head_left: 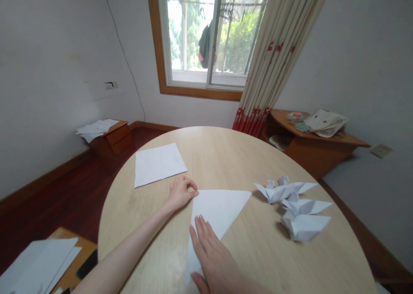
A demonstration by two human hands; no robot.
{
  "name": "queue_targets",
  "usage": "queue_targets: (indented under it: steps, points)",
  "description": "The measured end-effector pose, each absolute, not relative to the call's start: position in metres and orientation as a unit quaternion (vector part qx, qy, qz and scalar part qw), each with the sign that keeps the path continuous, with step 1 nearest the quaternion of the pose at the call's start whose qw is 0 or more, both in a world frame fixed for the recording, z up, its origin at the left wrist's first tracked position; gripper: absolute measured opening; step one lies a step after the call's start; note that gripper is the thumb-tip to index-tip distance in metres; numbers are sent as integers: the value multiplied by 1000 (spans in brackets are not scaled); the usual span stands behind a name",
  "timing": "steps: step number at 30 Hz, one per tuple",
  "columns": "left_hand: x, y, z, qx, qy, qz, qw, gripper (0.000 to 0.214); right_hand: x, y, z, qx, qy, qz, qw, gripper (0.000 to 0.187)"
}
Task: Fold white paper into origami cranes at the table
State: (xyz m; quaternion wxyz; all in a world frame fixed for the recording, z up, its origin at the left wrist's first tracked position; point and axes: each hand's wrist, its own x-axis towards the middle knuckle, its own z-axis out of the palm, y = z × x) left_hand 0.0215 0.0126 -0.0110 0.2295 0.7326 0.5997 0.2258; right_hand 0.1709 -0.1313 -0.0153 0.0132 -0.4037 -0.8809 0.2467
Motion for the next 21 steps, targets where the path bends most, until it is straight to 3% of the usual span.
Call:
queue_targets:
  steps: [6, 16, 18, 21]
  points:
    - [22, 12, -9, 731, 601, 225, 232, 7, 170, -130, -22, -405, -879, 252, 6, 95]
    - [22, 7, -6, 734, 597, 230, 227, 11, 182, -126, -28, -370, -874, 302, 89, 103]
    - [22, 6, -6, 734, 597, 233, 225, 10, 185, -128, -23, -383, -856, 321, 131, 94]
    - [22, 6, -5, 733, 597, 236, 223, 10, 191, -126, -17, -414, -834, 315, 185, 65]
